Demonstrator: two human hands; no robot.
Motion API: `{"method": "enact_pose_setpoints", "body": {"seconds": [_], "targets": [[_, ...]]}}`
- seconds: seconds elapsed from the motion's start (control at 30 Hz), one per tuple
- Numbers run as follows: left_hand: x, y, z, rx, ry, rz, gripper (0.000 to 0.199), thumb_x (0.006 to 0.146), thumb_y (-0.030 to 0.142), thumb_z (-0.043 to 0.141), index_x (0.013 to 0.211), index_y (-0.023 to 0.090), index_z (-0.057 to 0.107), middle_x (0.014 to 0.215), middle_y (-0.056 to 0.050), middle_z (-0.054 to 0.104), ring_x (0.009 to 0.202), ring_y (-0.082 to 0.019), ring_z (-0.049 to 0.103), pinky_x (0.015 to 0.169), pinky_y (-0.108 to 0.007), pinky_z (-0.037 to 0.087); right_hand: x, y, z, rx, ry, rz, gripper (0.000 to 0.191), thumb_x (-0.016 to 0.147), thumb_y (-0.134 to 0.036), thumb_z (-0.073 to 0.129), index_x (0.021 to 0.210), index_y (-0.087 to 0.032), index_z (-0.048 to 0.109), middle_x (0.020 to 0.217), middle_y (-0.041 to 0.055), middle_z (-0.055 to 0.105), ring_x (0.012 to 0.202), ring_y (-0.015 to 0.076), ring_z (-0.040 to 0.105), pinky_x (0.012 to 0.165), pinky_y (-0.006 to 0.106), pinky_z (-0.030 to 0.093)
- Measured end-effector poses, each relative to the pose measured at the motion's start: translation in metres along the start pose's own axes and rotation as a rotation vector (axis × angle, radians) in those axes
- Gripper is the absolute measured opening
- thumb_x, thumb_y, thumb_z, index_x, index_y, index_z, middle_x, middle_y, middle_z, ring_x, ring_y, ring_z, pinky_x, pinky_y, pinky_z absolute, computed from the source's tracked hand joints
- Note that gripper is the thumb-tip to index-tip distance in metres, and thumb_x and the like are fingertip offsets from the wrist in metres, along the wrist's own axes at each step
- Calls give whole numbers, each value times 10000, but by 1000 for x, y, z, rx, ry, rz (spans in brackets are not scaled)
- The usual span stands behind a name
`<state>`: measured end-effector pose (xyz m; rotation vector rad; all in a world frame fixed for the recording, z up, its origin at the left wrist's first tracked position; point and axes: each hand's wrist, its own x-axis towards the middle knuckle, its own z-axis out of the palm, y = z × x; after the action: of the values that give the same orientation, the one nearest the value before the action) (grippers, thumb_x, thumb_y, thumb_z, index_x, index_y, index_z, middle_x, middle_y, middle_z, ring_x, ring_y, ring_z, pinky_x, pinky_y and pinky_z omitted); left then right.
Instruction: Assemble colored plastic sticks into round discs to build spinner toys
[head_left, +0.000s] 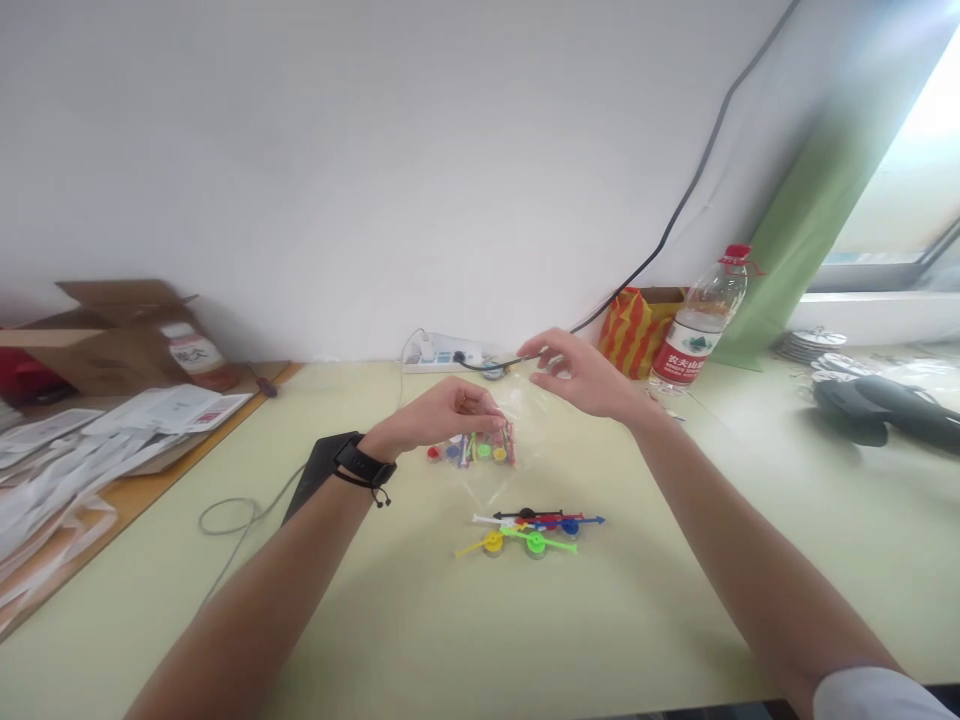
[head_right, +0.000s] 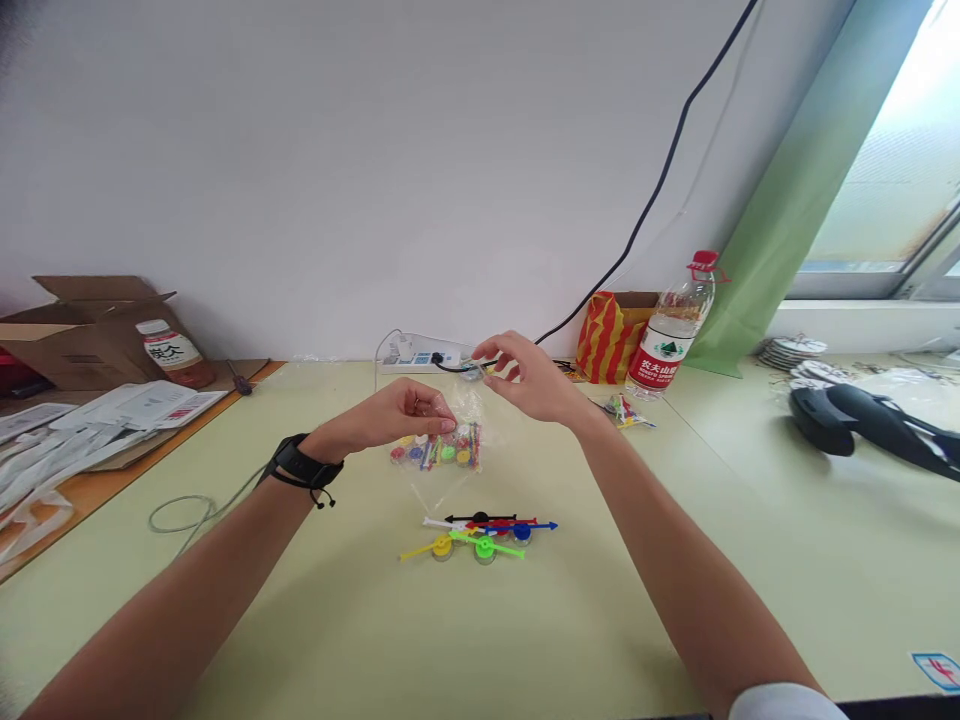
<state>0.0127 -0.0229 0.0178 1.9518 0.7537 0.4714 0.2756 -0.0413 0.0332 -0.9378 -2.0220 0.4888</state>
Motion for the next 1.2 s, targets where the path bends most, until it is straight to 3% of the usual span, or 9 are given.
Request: {"method": "enact_pose_setpoints", "body": {"seconds": [0.13,0.23,0.37,0.57,0.67,0.8,0.9,1.03,1.2], "targets": [[0,-1,-2,-51,88,1,325,838,483,800,845,167,724,815,-51,735,745,-150,678,661,-251,532,-1,-21,7,-123,173,-75,156,887,-228,655,1040,-232,681,1077,66,680,847,190,623,721,337,531],[0,-1,-4,-10,113,13,344,857,508,772,910,169,755,851,-66,747,771,-162,691,669,-261,543,-2,-35,8,-133,119,-44,94,928,-240,623,1000,-228,683,985,46,728,823,190,652,721,339,532],[1,-3,-5,14,110,10,353,864,511,765,969,174,768,939,-89,774,865,-194,725,727,-280,567,-3,-32,7,-60,67,110,143,937,-332,660,1019,-220,693,1002,61,760,898,211,693,794,360,556],[2,-6,-2,-31,68,9,340,851,491,786,949,172,720,966,-86,784,926,-223,753,815,-331,611,-5,-19,-1,163,-211,291,275,937,-414,681,1158,-253,717,1093,69,760,1025,225,692,894,374,554],[3,-7,-1,-87,47,8,348,876,478,768,1052,182,720,1058,-102,789,1043,-257,753,934,-392,610,-4,-13,0,86,-221,274,253,912,-436,702,1076,-248,741,1121,72,744,1051,241,669,849,369,545],[2,-7,-2,-88,23,-29,439,904,503,731,1201,181,712,1132,-133,780,1043,-278,762,964,-431,601,-1,-9,2,122,-227,252,241,904,-457,701,899,-217,705,977,62,746,956,231,679,746,338,536],[1,-4,0,-103,5,-20,492,947,521,670,1317,197,667,1242,-144,743,1065,-274,753,961,-427,592,-1,-11,1,223,-246,239,256,919,-473,692,936,-218,693,956,61,752,913,217,692,781,347,550],[0,4,3,-133,-32,24,494,982,536,607,1392,261,628,1419,-116,650,1211,-276,687,1023,-411,552,-3,-18,-1,250,-366,167,354,924,-565,666,998,-229,746,953,58,759,923,229,689,812,365,559],[-3,12,6,-125,-96,30,500,995,577,569,1411,306,630,1456,-79,631,1296,-283,634,1062,-393,523,-5,-21,-2,214,-371,115,340,870,-560,732,992,-249,797,905,19,766,881,220,683,771,338,556]]}}
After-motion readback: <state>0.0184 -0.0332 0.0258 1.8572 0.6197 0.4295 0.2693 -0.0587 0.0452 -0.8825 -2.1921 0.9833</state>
